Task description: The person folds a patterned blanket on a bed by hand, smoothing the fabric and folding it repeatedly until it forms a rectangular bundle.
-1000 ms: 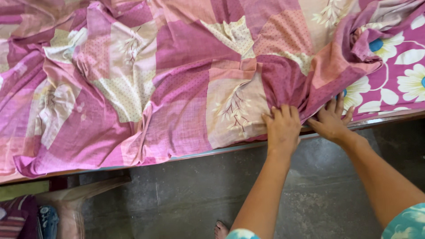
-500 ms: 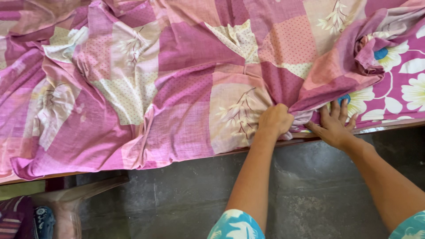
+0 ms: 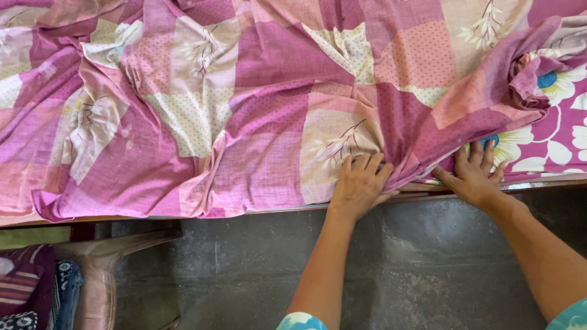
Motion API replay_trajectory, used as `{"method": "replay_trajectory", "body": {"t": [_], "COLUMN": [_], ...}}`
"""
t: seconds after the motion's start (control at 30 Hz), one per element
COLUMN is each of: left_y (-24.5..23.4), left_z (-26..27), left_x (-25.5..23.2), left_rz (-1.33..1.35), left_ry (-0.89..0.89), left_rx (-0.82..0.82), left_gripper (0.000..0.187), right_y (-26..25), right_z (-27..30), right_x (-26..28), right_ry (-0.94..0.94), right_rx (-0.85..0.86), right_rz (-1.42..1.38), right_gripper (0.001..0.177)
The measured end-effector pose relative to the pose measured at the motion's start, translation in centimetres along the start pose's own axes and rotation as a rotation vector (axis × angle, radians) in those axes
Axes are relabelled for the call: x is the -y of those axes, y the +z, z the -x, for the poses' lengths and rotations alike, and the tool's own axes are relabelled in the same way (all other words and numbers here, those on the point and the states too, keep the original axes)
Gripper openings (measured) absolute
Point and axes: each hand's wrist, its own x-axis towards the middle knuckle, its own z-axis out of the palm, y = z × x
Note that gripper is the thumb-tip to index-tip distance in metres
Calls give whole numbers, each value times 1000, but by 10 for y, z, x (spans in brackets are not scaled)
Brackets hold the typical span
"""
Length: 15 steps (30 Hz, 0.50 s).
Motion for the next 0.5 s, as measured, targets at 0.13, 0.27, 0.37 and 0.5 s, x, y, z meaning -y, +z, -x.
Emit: {"method": "replay_trajectory", "body": {"t": [0.13, 0.27, 0.37, 0.5], "left_y": [14, 27, 35, 51], "left_z": [7, 4, -7, -21], "left_x": [-4, -3, 4, 21], "left_rz": [48, 213, 271, 315], "left_ry": [-38, -172, -348, -686], "left_rx": [-101, 36, 199, 259], "left_gripper": [23, 15, 14, 21], "right_y": [-1, -3, -9, -19], "right_z": [-1, -1, 1, 8], "right_x": [3, 4, 11, 24], "right_ry": [-12, -2, 8, 29], "right_rx": [-24, 12, 45, 72], "right_rz": [-3, 8, -2, 10], "right_gripper": [113, 110, 109, 104]}}
